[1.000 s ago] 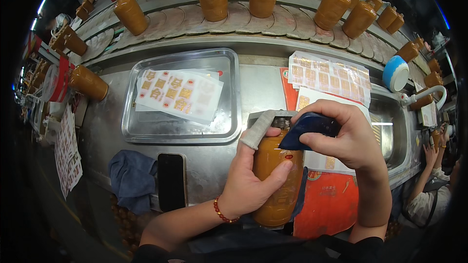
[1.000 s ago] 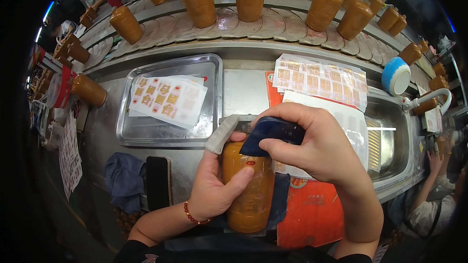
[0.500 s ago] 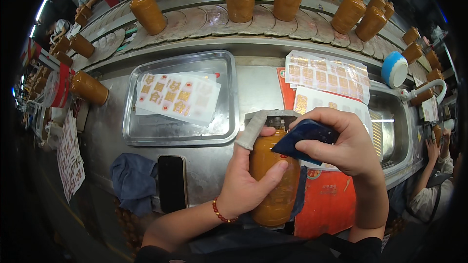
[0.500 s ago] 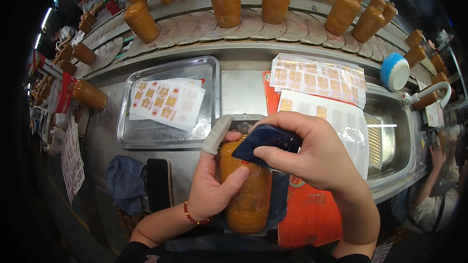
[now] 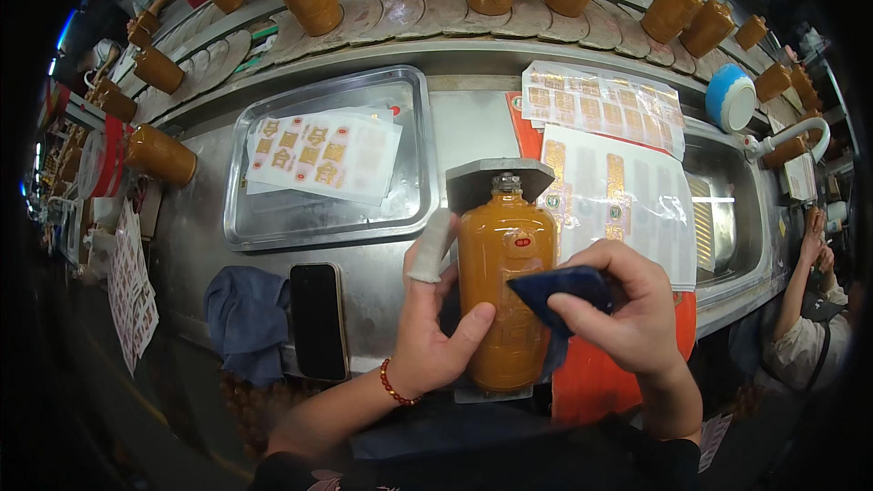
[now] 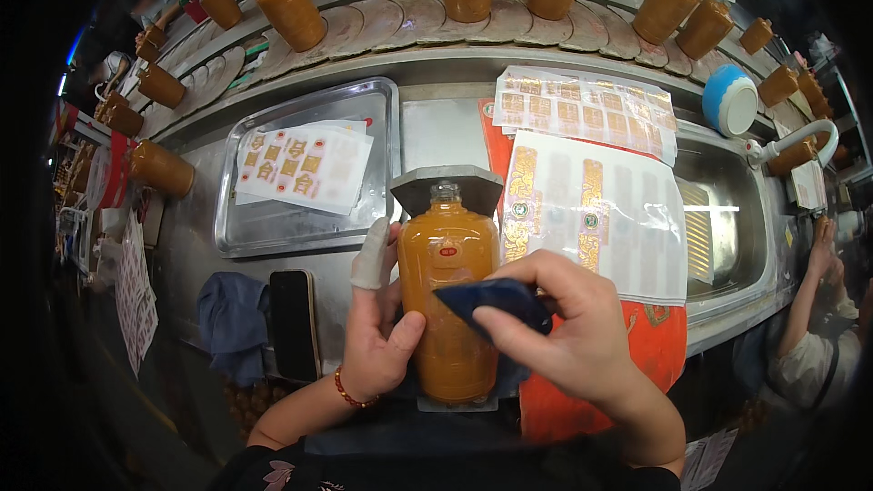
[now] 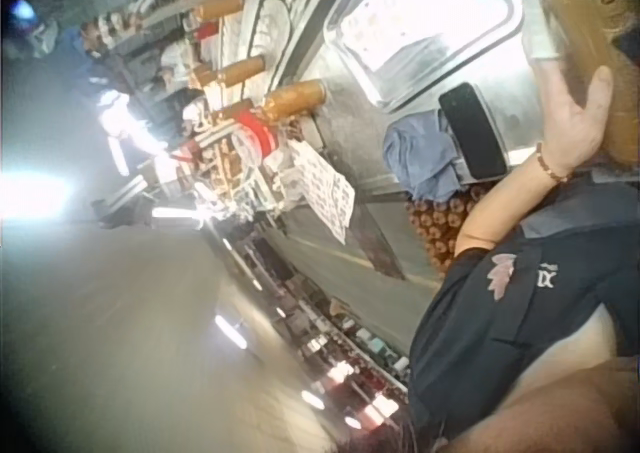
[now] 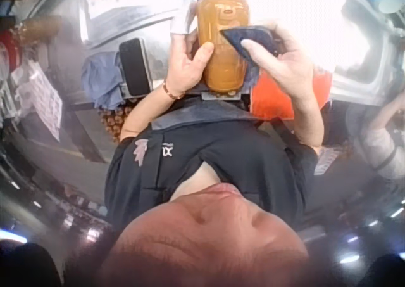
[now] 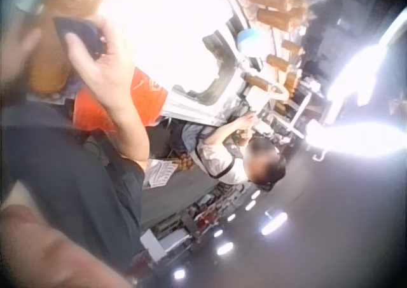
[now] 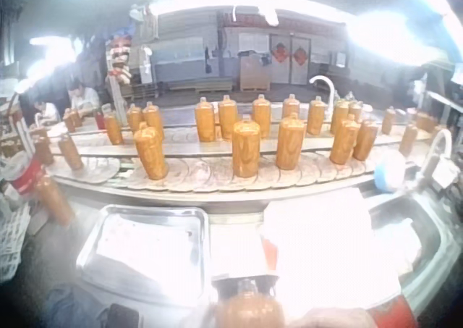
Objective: The person applies adhesive labels to amber-colored bottles on a production line. They peel labels from a sheet, position them on the bottle, and smooth them with a finger. The person wipes the bottle surface with a cloth before and after labeling. A second worker is visible in the background performing similar tasks.
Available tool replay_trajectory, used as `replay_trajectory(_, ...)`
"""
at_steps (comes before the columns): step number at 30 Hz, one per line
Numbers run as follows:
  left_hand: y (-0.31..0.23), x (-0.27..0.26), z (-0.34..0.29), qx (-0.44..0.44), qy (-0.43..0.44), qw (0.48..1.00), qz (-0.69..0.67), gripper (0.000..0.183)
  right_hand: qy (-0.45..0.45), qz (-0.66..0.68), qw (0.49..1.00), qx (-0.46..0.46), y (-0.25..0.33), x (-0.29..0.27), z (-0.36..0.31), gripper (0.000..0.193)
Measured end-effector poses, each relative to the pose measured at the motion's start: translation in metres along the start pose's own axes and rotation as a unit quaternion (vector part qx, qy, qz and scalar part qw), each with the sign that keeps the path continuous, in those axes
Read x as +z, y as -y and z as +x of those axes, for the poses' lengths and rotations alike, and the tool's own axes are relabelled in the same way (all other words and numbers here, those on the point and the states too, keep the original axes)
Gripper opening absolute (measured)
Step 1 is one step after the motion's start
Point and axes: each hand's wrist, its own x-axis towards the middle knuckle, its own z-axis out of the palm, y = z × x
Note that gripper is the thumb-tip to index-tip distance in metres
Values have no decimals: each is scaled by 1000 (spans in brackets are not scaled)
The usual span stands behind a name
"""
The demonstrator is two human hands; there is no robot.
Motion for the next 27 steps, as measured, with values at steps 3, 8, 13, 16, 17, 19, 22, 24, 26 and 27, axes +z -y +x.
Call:
replay_trajectory(3, -2, -1, -5, -18, -8, 1000, -17, 83, -158, 91, 979, 87, -22, -8, -6, 19)
replay_trajectory(8, -1, 2, -3, 15, 3, 1000, -18, 82, -65, 129, 987, 67, -23, 15, -36, 23)
replay_trajectory(13, -8, 8, -5, -8, 21, 1000, -5, 84, -171, 149, 970, 90, -40, 3, -44, 17)
replay_trajectory(16, -8, 11, -8, -13, 22, 1000, 6, 87, -145, 249, 952, 101, -32, 12, -41, 17)
replay_trajectory(17, -9, 13, -8, -15, 17, 1000, 4, 88, -125, 273, 947, 112, -40, 10, -40, 17)
replay_trajectory(19, -11, 16, -8, -39, 19, 999, 0, 91, -83, 323, 934, 131, -57, 8, -40, 21)
replay_trajectory(22, -12, 17, -8, -60, 18, 998, 15, 94, -31, 289, 946, 140, -65, 23, -35, 16)
replay_trajectory(24, -13, 17, -8, -66, 17, 997, 20, 95, -14, 245, 959, 145, -53, 28, -30, 22)
replay_trajectory(26, -14, 16, -9, -72, 18, 997, 15, 95, -15, 267, 953, 142, -57, 29, -29, 21)
replay_trajectory(27, -14, 17, -9, -71, 21, 997, 11, 95, -15, 277, 950, 141, -60, 29, -28, 21)
